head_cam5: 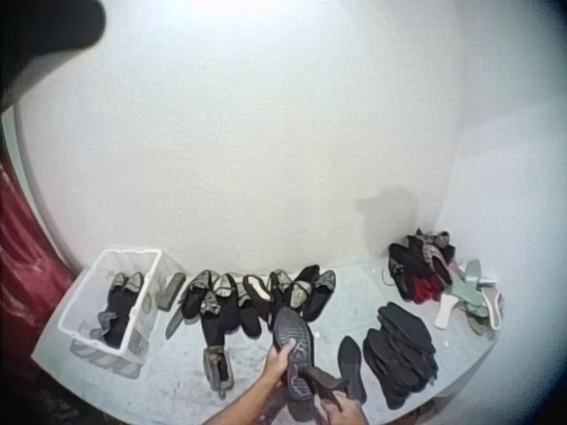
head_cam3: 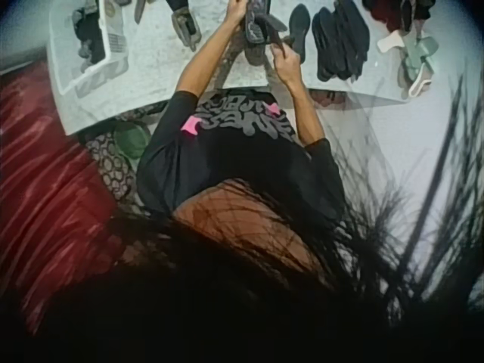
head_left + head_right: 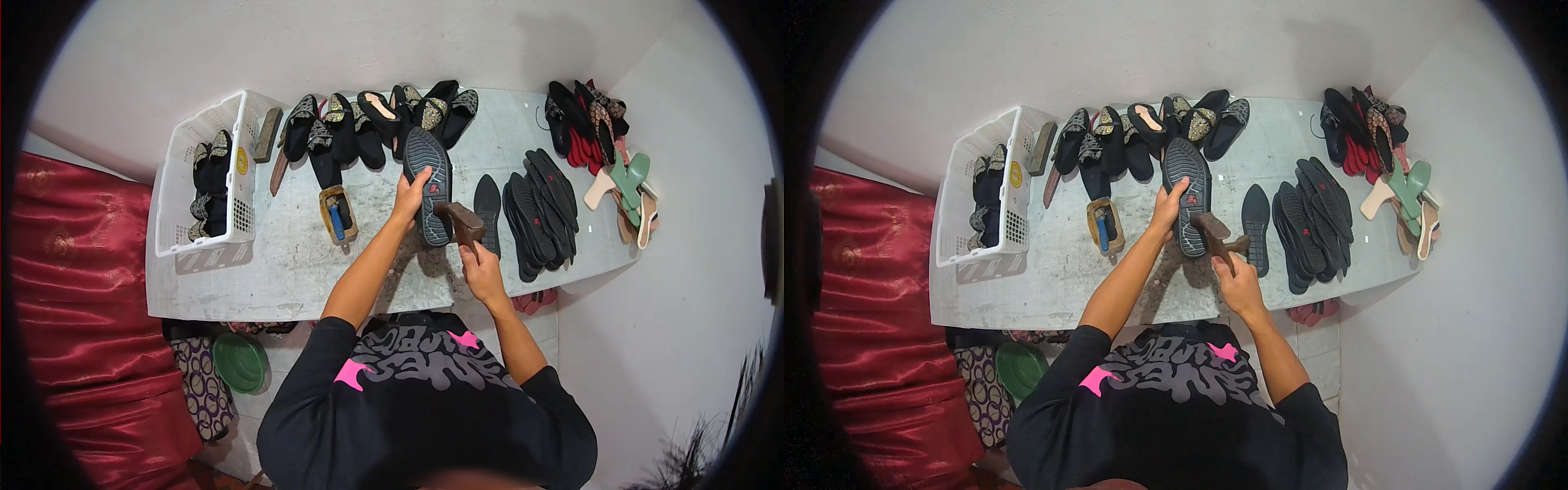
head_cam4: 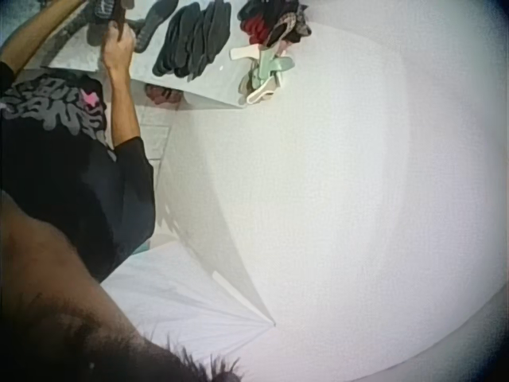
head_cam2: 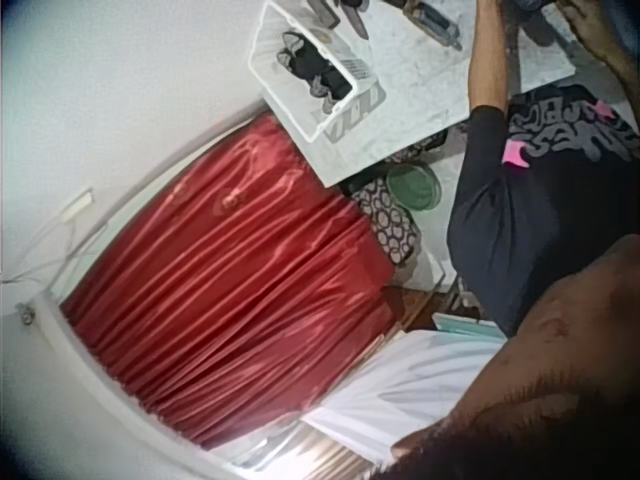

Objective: Applying adhesive to a shoe sole and hammering it onto the base of a shoe.

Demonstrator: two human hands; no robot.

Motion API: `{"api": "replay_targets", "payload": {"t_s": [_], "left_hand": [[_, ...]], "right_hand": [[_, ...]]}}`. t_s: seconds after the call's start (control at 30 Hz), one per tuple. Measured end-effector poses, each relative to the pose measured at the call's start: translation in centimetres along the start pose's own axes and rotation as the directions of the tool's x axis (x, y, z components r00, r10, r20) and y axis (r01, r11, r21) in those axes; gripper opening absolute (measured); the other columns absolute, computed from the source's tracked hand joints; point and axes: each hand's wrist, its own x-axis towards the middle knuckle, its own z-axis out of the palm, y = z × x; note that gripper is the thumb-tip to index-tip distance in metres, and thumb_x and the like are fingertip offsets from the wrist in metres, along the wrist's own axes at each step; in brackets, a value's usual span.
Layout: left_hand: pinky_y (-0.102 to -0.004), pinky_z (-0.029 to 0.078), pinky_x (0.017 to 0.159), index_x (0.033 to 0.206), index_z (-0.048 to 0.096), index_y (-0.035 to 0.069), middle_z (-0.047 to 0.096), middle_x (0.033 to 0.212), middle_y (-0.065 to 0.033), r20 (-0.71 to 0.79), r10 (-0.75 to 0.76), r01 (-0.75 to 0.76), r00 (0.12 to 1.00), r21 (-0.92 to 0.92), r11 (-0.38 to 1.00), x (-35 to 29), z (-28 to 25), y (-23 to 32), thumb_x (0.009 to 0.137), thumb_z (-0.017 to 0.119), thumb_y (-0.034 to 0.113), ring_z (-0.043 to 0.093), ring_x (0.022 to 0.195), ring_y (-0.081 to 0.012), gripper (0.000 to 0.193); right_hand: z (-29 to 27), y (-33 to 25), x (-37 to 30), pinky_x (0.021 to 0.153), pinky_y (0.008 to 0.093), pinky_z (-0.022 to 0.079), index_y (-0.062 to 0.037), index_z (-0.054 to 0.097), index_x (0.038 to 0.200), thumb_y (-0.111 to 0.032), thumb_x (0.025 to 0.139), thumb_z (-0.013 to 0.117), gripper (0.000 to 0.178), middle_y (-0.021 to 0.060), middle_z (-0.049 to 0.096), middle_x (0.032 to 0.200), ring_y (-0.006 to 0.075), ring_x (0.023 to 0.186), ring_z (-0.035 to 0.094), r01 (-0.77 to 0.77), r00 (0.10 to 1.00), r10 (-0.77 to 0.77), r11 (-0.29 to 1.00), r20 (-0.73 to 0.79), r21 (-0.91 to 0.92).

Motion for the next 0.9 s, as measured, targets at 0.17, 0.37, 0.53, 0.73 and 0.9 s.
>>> {"api": "replay_targets", "payload": {"t_s": [0.17,0.37,0.53,0.73,0.9], "left_hand": [[-0.029,0.05,0.078,0.122,0.05,0.003,0.062,0.106,-0.0057,0.016,-0.071,0.07,0.997,0.061,0.996,-0.4,-0.2,0.6,0.084,0.069,0.023,0.06,0.091,-0.0142,0.046],[-0.0322,0.051,0.081,0.123,0.047,0.003,0.061,0.108,-0.007,0.131,0.044,-0.065,0.99,0.159,0.985,-0.7,-1.0,0.1,0.079,0.075,0.019,0.061,0.094,-0.017,0.055],[-0.0305,0.051,0.08,0.122,0.048,0.002,0.062,0.107,-0.0075,0.146,-0.013,0.0,0.989,0.092,0.996,-0.7,-1.0,0.5,0.078,0.075,0.016,0.061,0.093,-0.0163,0.054],[-0.0298,0.052,0.076,0.118,0.05,0.002,0.062,0.102,-0.0066,0.186,0.063,-0.08,0.981,0.088,0.993,-0.4,-0.8,0.1,0.078,0.075,0.015,0.061,0.087,-0.0145,0.049],[-0.0292,0.051,0.076,0.116,0.052,0.002,0.062,0.099,-0.0051,0.165,0.094,-0.114,0.982,0.114,0.987,-0.1,-0.7,0.0,0.078,0.075,0.013,0.061,0.086,-0.0133,0.046]], "right_hand": [[0.0,-1.3,-0.2,0.057,0.0379,0.041,0.0016,0.057,0.084,-0.035,0.093,0.052,0.038,0.014,0.054,0.062,0.0236,0.057,0.053,-0.006,1.0,0.005,0.999,-0.013,-0.049],[-1.1,-2.4,0.0,0.05,0.0323,0.038,0.0003,0.057,0.081,-0.035,0.094,0.052,0.039,0.0037,0.048,0.054,0.0127,0.051,0.048,-0.164,0.985,0.158,0.981,0.069,0.101],[-2.8,-5.9,-0.7,0.045,0.0282,0.034,-0.0003,0.058,0.087,-0.037,0.095,0.051,0.038,-0.0006,0.047,0.053,0.0085,0.048,0.043,-0.039,0.999,0.037,0.993,0.023,0.113],[0.2,-1.1,-0.9,0.056,0.0407,0.041,0.0014,0.057,0.097,-0.038,0.094,0.052,0.04,0.0178,0.054,0.061,0.0321,0.056,0.056,0.132,0.99,-0.137,0.982,-0.024,-0.138],[-1.0,-2.3,-0.1,0.055,0.0394,0.038,0.0025,0.056,0.081,-0.039,0.094,0.053,0.044,0.0146,0.051,0.059,0.0246,0.053,0.049,-0.031,0.997,0.038,0.994,0.062,-0.104]]}}
